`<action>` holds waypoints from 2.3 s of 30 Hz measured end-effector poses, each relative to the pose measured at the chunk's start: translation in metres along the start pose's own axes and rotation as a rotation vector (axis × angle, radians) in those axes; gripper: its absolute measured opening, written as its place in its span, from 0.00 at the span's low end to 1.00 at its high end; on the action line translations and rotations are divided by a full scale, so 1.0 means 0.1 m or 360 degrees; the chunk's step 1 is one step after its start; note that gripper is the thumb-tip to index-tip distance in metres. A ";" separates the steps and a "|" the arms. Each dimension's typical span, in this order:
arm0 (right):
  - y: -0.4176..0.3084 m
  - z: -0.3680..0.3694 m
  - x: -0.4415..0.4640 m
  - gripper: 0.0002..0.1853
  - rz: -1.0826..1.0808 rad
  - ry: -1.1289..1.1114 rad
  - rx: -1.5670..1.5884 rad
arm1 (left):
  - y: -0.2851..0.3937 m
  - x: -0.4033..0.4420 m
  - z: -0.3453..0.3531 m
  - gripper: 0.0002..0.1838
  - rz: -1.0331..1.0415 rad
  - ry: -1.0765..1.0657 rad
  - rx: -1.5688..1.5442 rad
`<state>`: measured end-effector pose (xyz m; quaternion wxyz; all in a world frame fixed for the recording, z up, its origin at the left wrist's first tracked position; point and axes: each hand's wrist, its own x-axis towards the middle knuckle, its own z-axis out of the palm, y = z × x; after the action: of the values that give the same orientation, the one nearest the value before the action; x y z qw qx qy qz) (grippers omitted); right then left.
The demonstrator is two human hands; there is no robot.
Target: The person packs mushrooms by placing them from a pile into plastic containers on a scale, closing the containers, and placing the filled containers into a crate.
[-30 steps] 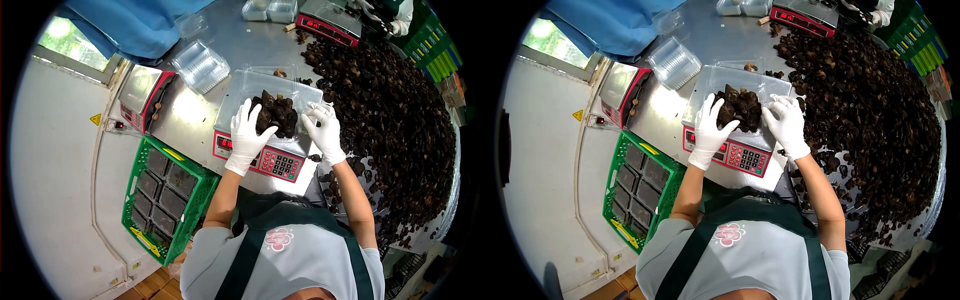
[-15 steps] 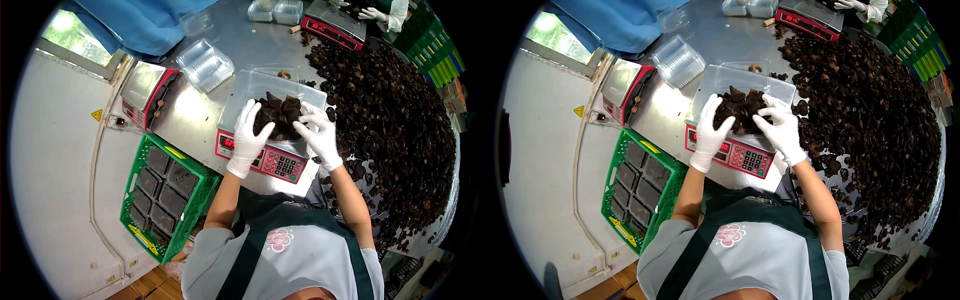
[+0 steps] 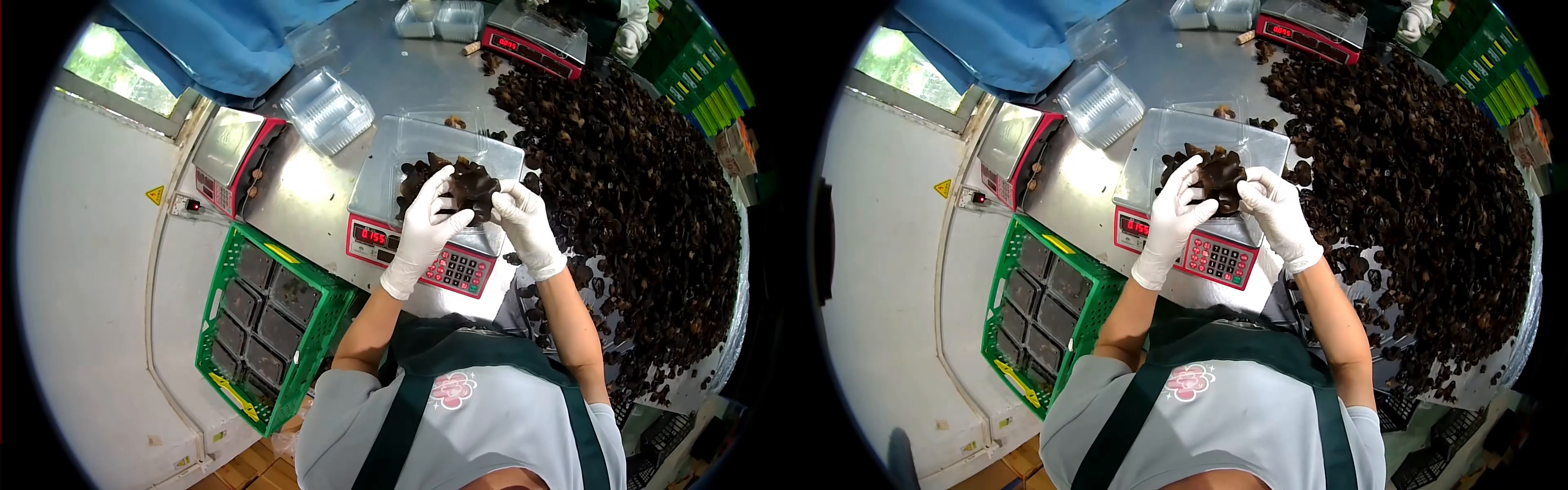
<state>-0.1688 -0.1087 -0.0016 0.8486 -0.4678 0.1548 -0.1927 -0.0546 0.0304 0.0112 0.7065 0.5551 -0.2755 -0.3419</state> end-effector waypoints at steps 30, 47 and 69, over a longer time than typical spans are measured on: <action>-0.23 0.15 -0.49 0.29 -0.0503 0.0302 -0.1340 | -0.28 -0.09 0.14 0.26 -0.0286 -0.0411 -0.0849; 0.19 -1.02 -1.18 0.09 -0.0042 0.0821 -0.0172 | -0.90 -0.60 0.72 0.29 -0.0439 -0.0578 0.0065; 0.14 -2.25 -0.74 0.10 -0.0153 0.1189 -0.2770 | -0.29 0.42 -0.67 0.20 0.0689 0.0536 0.1632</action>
<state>-0.3305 -0.2320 -0.1232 0.0886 -0.8502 0.4862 -0.1817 0.0174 0.0327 -0.0318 0.4353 0.8040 -0.3969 0.0804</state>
